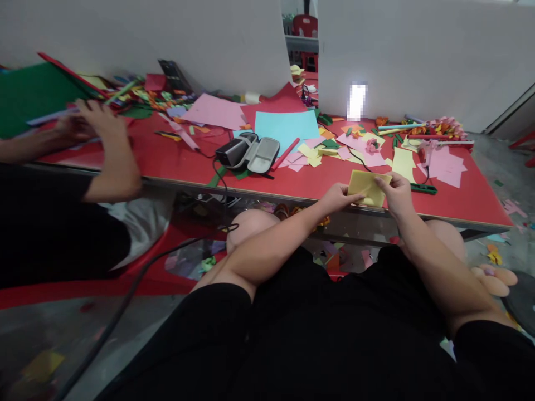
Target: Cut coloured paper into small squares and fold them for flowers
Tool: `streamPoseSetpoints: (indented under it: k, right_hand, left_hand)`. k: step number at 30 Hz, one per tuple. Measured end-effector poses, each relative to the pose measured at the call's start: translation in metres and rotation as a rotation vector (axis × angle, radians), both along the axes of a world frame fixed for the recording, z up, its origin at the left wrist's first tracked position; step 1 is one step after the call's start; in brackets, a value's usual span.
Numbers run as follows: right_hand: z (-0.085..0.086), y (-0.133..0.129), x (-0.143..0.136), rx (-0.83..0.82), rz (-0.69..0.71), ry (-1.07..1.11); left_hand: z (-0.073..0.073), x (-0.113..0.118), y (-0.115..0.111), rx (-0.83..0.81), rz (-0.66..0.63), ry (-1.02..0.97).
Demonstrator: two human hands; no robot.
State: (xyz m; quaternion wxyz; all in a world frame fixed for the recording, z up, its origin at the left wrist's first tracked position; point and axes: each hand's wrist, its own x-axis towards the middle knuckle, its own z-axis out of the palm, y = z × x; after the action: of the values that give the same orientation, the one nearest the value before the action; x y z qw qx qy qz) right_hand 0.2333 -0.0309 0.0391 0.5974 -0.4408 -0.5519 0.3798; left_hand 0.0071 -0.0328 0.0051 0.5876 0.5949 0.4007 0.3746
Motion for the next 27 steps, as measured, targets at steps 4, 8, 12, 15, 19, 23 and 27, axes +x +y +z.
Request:
streamPoseSetpoints:
  k: [4,8,12,15,19,23,27]
  right_hand:
    - [0.003,0.0,0.0,-0.055,-0.042,0.034]
    - [0.004,0.0,0.001,-0.075,-0.054,0.033]
    - [0.001,0.001,0.002,-0.078,-0.027,0.023]
    - [-0.001,0.001,0.003,-0.084,-0.019,0.035]
    - [-0.004,0.002,0.003,-0.09,-0.011,0.085]
    - [-0.004,0.004,0.002,-0.09,0.0,0.172]
    - [-0.004,0.005,0.002,-0.127,-0.014,0.173]
  left_hand:
    - [0.006,0.0,-0.001,-0.07,-0.001,0.011]
    - [0.01,-0.002,-0.003,-0.049,0.023,0.001]
    - [0.013,-0.003,-0.005,-0.016,0.013,-0.006]
    - [0.013,-0.001,-0.006,-0.017,0.002,-0.021]
    - [0.011,0.0,-0.006,-0.003,0.009,-0.023]
    - [0.011,-0.002,-0.007,0.017,-0.019,-0.067]
    - [0.014,-0.004,-0.011,0.113,-0.018,-0.042]
